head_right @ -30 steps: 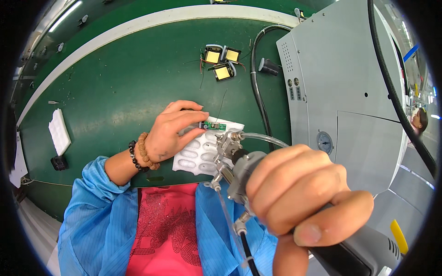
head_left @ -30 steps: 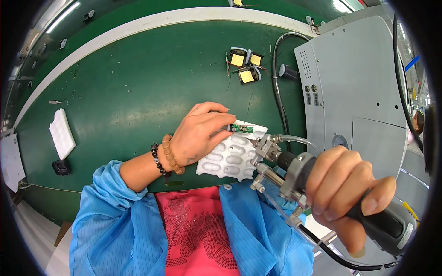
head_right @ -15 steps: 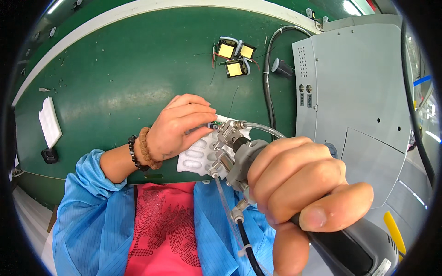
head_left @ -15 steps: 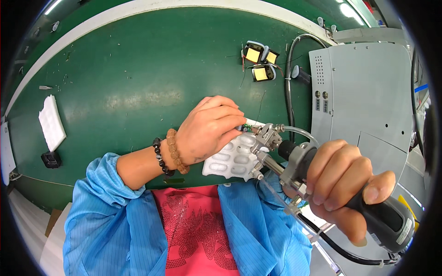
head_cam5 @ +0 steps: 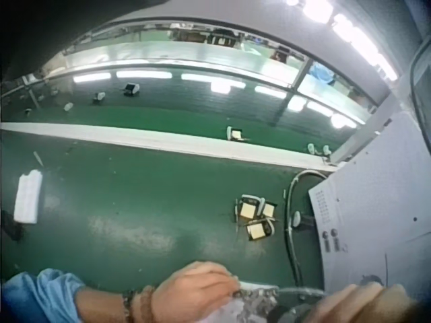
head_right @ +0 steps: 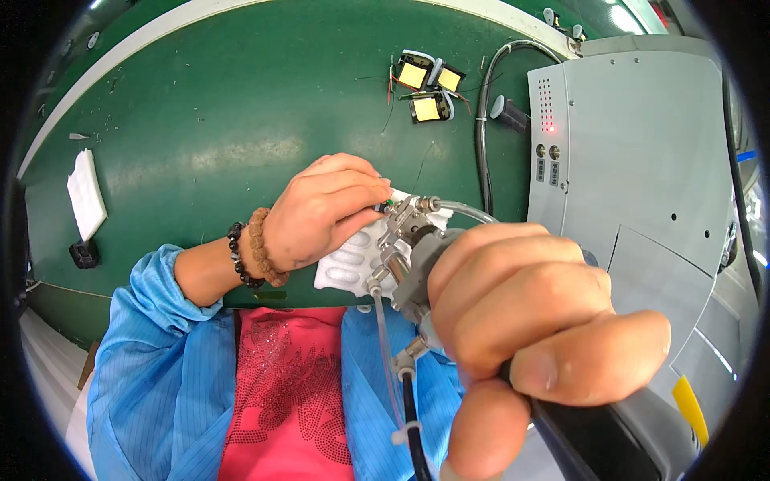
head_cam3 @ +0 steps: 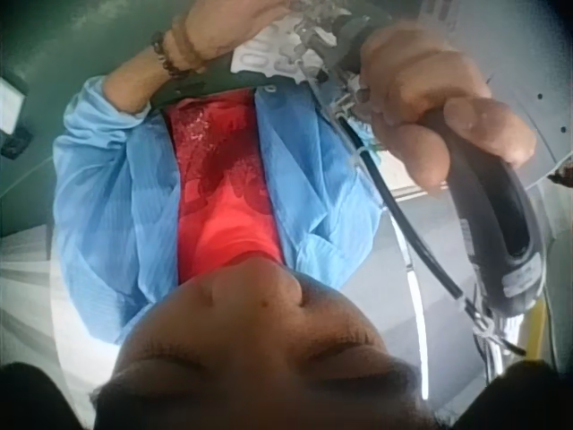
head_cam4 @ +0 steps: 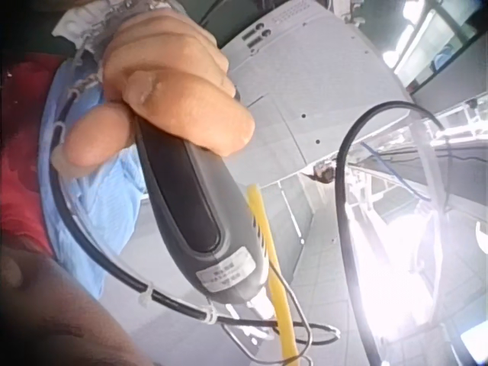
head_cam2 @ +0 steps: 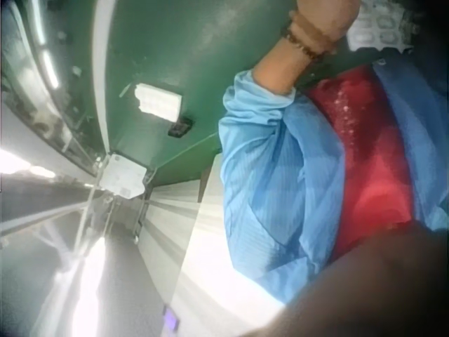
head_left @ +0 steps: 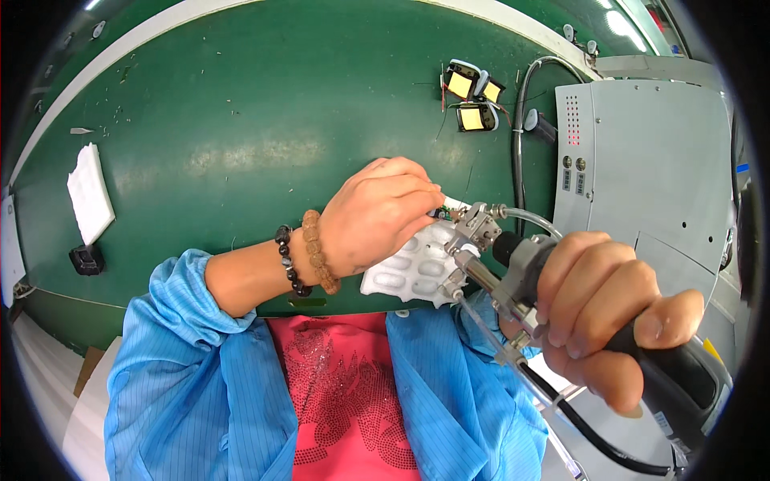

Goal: The person uses a soldering iron to attach small electronic components to a circuit board. They pick up components from a green workbench, place them on the board, and apply heat to secure them. The person repeats this process for multiple components throughout the video.

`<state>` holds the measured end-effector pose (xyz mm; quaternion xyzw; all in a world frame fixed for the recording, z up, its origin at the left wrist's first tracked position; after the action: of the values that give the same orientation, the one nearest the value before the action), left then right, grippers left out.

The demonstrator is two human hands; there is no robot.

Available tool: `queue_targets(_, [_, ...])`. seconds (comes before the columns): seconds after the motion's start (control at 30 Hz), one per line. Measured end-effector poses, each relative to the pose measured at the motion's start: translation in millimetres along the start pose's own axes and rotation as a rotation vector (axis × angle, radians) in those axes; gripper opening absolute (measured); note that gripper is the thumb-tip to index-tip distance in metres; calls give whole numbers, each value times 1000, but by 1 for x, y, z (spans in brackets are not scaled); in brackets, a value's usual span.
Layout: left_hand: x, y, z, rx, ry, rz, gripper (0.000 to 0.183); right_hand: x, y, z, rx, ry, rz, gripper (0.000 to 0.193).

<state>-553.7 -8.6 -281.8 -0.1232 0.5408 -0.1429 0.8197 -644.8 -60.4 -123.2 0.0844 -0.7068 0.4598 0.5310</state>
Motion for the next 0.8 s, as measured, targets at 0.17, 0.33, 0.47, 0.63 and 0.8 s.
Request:
queue_targets(0.17, [10,6,-3,-3,-43,50,30,47,21,39,-211,-106,156,40])
queue_targets(0.33, [1,-6,16,-73,35,85,27,93,44,58,-328,-69,275,37])
queue_targets(0.47, [6,-14,54,45,131,230,26,75,39,52,-250,-76,232,40])
queue_targets(0.63, [88,-65,169,-191,-144,443,30,55,35,41,-218,-55,212,41])
queue_targets(0.8, [118,-143,228,-382,-985,10,36,51,29,37,-186,-87,201,41])
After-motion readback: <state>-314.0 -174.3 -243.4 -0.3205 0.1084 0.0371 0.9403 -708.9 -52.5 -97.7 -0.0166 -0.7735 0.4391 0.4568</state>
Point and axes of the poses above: each hand's wrist, its own y-axis away from the middle knuckle, its own z-axis out of the back of the hand, x = y × z, the point moved 9 cm from there along -y, towards the middle knuckle, and after that the axes turned 1 degree about y, right-handed, at the moved point
